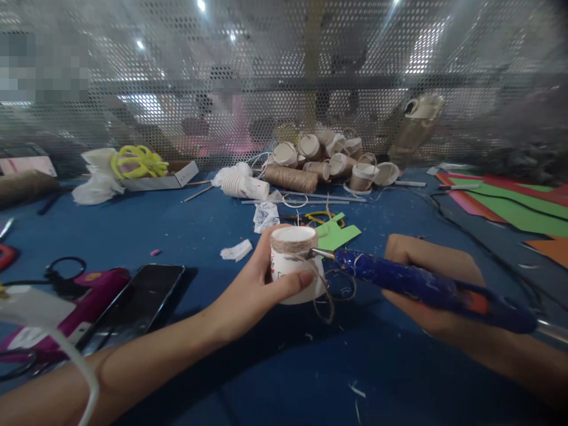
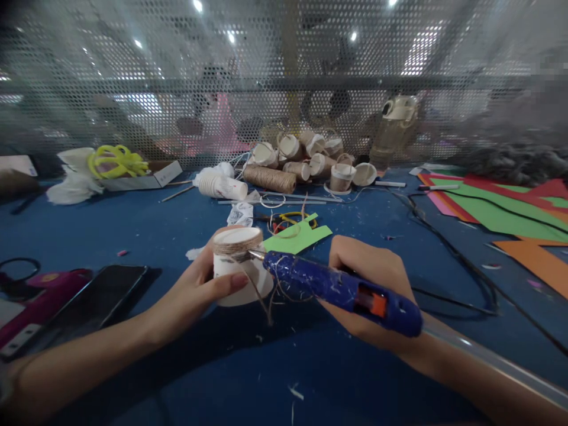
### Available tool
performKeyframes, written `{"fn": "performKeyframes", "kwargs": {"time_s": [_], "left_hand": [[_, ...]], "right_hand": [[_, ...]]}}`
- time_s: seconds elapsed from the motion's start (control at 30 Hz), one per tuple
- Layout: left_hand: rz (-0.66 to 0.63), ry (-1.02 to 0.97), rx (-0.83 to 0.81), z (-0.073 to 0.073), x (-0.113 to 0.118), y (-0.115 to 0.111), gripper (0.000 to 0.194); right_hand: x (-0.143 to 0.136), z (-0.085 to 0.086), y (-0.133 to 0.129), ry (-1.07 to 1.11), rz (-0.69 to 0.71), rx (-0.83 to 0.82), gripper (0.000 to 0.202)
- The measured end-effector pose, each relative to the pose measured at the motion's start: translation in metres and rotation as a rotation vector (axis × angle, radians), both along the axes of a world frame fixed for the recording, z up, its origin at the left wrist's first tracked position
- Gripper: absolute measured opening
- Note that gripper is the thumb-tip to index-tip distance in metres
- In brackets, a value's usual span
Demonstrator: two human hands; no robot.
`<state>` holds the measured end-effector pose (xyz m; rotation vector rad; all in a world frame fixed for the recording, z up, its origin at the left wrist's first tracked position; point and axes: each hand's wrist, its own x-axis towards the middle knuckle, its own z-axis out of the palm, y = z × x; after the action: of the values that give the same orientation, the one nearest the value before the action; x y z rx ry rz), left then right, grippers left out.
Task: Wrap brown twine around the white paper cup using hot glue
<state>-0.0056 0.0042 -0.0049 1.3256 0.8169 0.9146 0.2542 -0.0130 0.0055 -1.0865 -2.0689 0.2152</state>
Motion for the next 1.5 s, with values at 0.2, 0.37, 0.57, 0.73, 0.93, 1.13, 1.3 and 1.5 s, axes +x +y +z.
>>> {"fn": "performKeyframes", "kwargs": {"time_s": [0.2, 0.37, 0.57, 0.73, 0.93, 1.13, 1.3, 1.5], "left_hand": [[0.007, -0.09, -0.005, -0.009, -0.002, 0.002, 0.056], [0.016, -0.084, 0.008, -0.005, -0.001, 0.003, 0.062], [0.025, -0.109, -0.019, -0.008, -0.001, 0.001, 0.066], [0.01, -0.057, -0.024, -0.008, -0.001, 0.0, 0.056], [-0.003, -0.078, -0.033, -0.006, -0.001, 0.002, 0.066], [-0.007, -0.099, -0.005, -0.006, -0.003, 0.003, 0.086], [-0.033, -0.107, -0.011, -0.006, -0.003, 0.002, 0.078], [-0.016, -0.074, -0.028, -0.002, -0.001, -0.001, 0.061]], "right_hand": [[0.001, 0.004, 0.003, 0.023, -0.006, 0.002, 0.032], [-0.001, 0.005, 0.006, 0.038, -0.049, 0.007, 0.031], [0.001, 0.003, 0.006, 0.005, -0.033, -0.028, 0.03], [-0.002, 0.003, 0.002, 0.039, 0.028, -0.017, 0.031], [-0.003, 0.005, -0.001, 0.047, 0.03, -0.011, 0.032], [-0.002, 0.01, 0.004, 0.062, 0.003, -0.026, 0.027], [0.001, 0.005, 0.011, 0.134, -0.012, -0.093, 0.026], [0.007, -0.005, 0.035, 0.376, -0.155, -0.735, 0.034]]}}
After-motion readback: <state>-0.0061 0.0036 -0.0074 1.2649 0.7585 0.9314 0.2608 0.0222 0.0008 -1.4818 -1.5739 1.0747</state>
